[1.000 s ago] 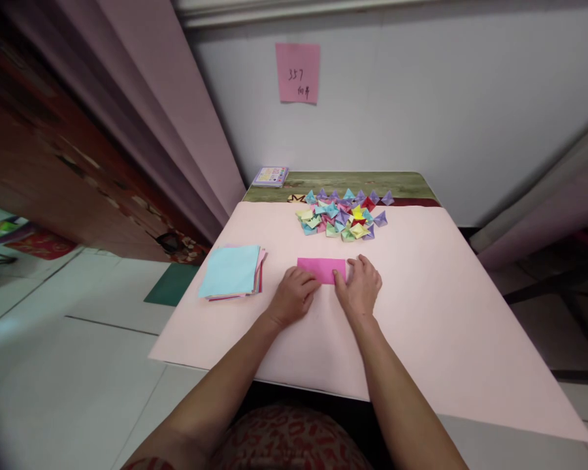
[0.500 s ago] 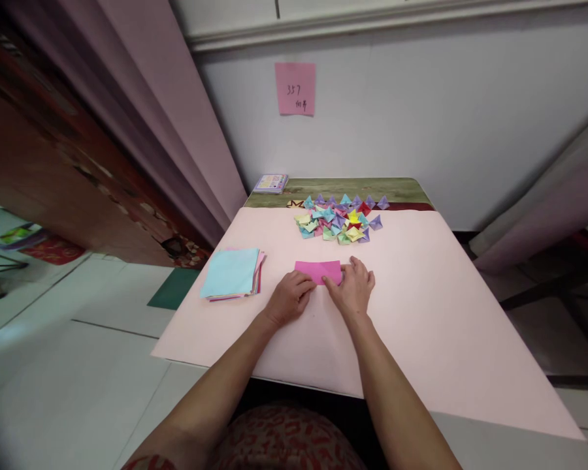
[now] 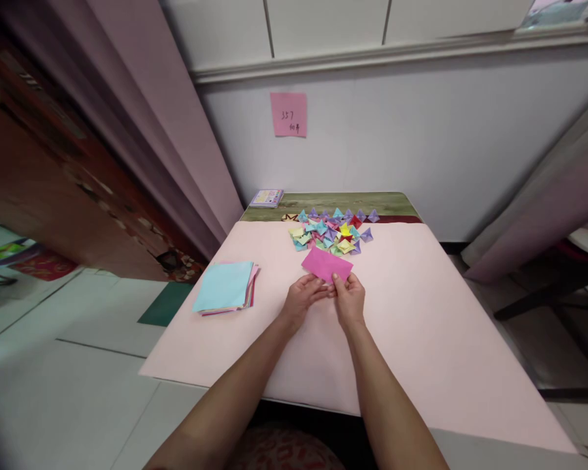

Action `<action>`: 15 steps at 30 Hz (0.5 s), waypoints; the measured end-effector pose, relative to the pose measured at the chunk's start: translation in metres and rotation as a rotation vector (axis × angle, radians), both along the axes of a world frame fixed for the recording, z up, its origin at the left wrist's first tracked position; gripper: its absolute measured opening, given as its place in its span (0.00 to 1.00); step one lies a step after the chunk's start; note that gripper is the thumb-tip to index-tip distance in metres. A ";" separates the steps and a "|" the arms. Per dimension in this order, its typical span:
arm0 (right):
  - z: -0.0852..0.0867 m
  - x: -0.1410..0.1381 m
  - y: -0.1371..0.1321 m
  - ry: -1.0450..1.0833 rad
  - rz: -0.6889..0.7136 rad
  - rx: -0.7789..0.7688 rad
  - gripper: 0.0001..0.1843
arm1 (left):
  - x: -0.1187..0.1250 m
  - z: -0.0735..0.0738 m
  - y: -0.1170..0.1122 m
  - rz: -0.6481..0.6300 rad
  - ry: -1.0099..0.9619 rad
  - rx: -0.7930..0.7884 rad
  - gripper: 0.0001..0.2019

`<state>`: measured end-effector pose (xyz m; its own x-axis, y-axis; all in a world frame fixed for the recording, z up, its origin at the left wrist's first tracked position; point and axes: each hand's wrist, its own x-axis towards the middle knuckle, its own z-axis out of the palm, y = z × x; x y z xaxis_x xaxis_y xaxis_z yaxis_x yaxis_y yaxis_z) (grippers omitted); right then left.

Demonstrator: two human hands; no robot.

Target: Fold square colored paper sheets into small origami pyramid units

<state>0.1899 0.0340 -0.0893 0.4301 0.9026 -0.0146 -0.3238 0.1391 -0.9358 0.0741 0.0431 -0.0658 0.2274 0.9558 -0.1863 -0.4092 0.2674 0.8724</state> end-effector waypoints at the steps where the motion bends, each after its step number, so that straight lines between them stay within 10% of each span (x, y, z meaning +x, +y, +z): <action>1: 0.000 -0.001 0.000 0.019 0.038 0.005 0.22 | 0.004 0.000 0.003 0.010 -0.057 0.002 0.20; 15: 0.007 -0.003 -0.005 -0.025 0.133 0.039 0.17 | 0.000 -0.013 0.010 0.220 -0.178 0.030 0.15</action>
<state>0.1867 0.0291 -0.0827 0.3065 0.9514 0.0308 -0.3182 0.1329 -0.9386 0.0736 0.0531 -0.0787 0.0403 0.9902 -0.1334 -0.6018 0.1306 0.7879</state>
